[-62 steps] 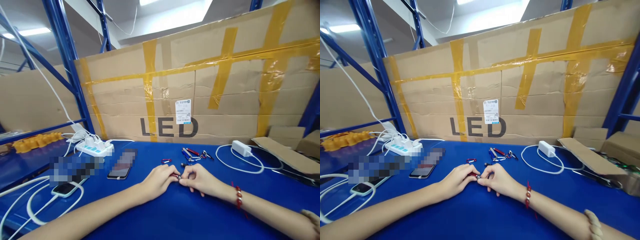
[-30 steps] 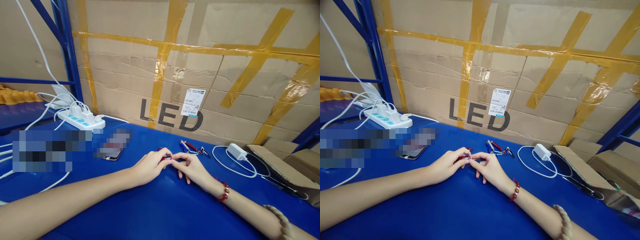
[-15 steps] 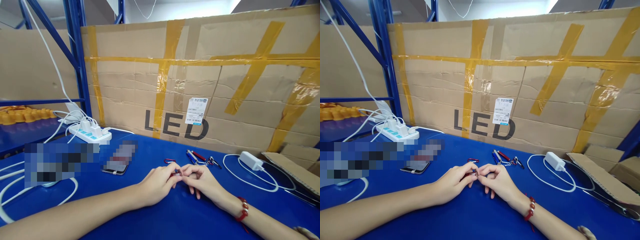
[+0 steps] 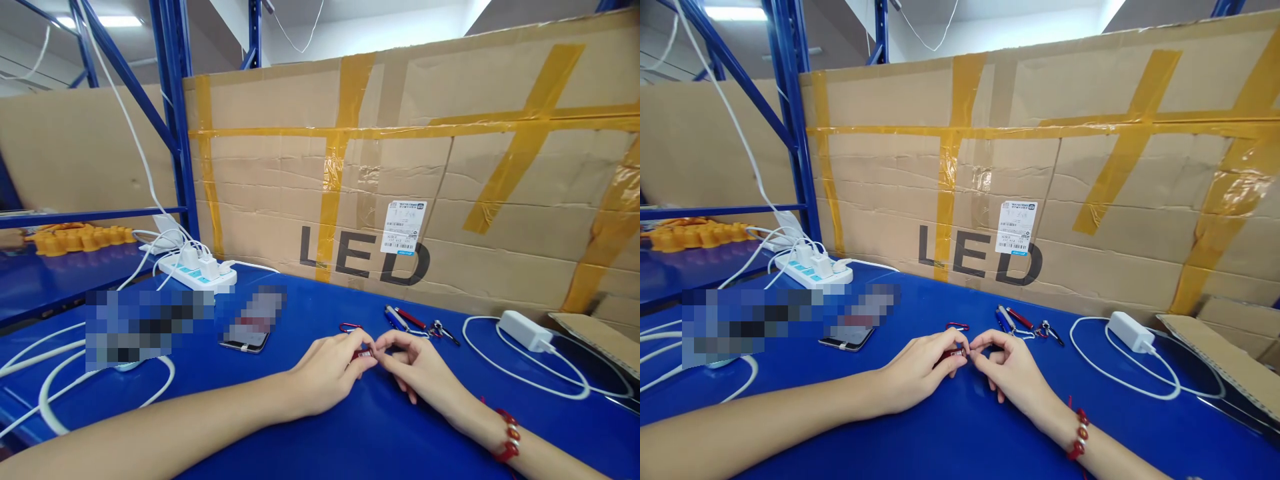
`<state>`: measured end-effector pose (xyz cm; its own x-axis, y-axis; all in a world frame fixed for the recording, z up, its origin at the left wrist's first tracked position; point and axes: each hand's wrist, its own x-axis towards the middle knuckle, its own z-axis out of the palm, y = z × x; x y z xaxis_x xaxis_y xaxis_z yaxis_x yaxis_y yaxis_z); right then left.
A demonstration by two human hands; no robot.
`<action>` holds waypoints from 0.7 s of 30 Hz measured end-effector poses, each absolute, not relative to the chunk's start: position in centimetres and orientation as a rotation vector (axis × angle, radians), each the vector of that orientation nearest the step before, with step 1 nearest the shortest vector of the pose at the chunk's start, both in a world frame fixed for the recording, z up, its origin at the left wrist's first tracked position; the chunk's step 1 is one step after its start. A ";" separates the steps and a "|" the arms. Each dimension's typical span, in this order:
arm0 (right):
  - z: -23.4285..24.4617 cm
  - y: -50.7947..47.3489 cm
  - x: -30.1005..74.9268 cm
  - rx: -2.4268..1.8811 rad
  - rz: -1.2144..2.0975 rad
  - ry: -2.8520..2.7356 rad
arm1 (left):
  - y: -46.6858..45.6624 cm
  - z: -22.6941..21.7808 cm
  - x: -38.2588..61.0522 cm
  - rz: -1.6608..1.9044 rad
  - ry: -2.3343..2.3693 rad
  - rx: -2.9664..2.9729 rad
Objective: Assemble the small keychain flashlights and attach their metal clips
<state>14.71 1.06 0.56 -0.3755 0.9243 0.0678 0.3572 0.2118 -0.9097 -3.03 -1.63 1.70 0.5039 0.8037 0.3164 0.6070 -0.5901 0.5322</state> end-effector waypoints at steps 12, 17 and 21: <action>0.7 0.2 14.1 -1.136 0.576 -2.077 | -0.4 0.5 -3.1 0.658 1.187 2.624; 0.8 -0.2 14.5 -1.183 0.426 -2.074 | -0.7 1.6 -3.1 0.590 1.201 2.752; 2.5 -2.5 15.7 -1.194 0.372 -2.067 | -4.0 3.5 -3.4 0.702 1.188 2.951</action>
<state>15.72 -2.47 2.52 -0.3213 0.8413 0.4348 0.6369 0.5317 -0.5582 -3.37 -3.99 3.53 0.6423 0.6336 0.4314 0.6835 -0.7281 0.0518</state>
